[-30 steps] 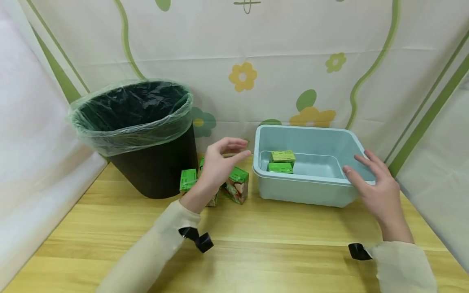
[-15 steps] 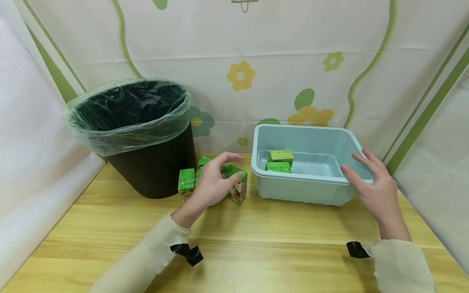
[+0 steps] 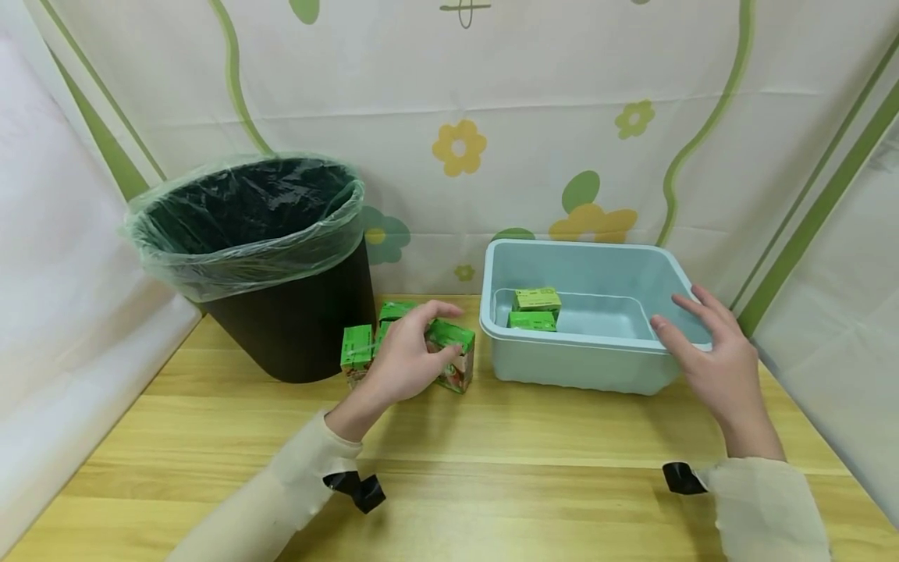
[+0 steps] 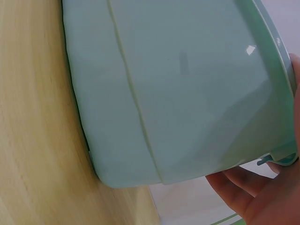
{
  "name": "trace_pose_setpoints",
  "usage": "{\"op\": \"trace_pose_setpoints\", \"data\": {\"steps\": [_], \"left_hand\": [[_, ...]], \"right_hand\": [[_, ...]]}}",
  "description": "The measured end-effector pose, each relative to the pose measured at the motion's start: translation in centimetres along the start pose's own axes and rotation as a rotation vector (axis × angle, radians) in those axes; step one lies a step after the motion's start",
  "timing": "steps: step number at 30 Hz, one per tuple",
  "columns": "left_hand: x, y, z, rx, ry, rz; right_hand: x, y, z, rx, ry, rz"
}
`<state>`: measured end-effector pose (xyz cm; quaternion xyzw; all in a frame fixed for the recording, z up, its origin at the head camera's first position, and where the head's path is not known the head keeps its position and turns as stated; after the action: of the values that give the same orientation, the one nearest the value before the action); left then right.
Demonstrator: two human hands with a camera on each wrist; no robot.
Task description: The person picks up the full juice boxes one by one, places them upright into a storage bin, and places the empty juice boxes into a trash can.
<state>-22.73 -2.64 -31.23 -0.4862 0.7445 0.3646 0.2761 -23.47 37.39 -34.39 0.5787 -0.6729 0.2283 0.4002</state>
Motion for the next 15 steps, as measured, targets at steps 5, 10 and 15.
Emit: {"op": "trace_pose_setpoints", "data": {"steps": [5,10,15], "left_hand": [[0.4,-0.4,0.3,0.063,0.020,-0.005],[0.4,-0.9,0.8,0.116,0.065,0.076],[0.4,-1.4,1.3,0.145,0.089,0.101]], "right_hand": [[0.0,0.1,0.0,-0.002,0.000,0.000],[0.0,0.1,-0.1,-0.007,-0.001,-0.004],[0.0,0.1,0.0,-0.003,-0.001,-0.006]]}}
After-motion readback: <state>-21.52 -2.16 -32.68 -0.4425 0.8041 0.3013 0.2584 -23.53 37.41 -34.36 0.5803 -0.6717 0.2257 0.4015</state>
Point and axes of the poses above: each hand's wrist, its own y-axis towards the middle knuckle, its own z-axis out of the palm, x = y × z, the point moved 5 cm from there along y, towards the middle knuckle, and after that the axes turned 8 degrees about z, right-handed, at the moved point
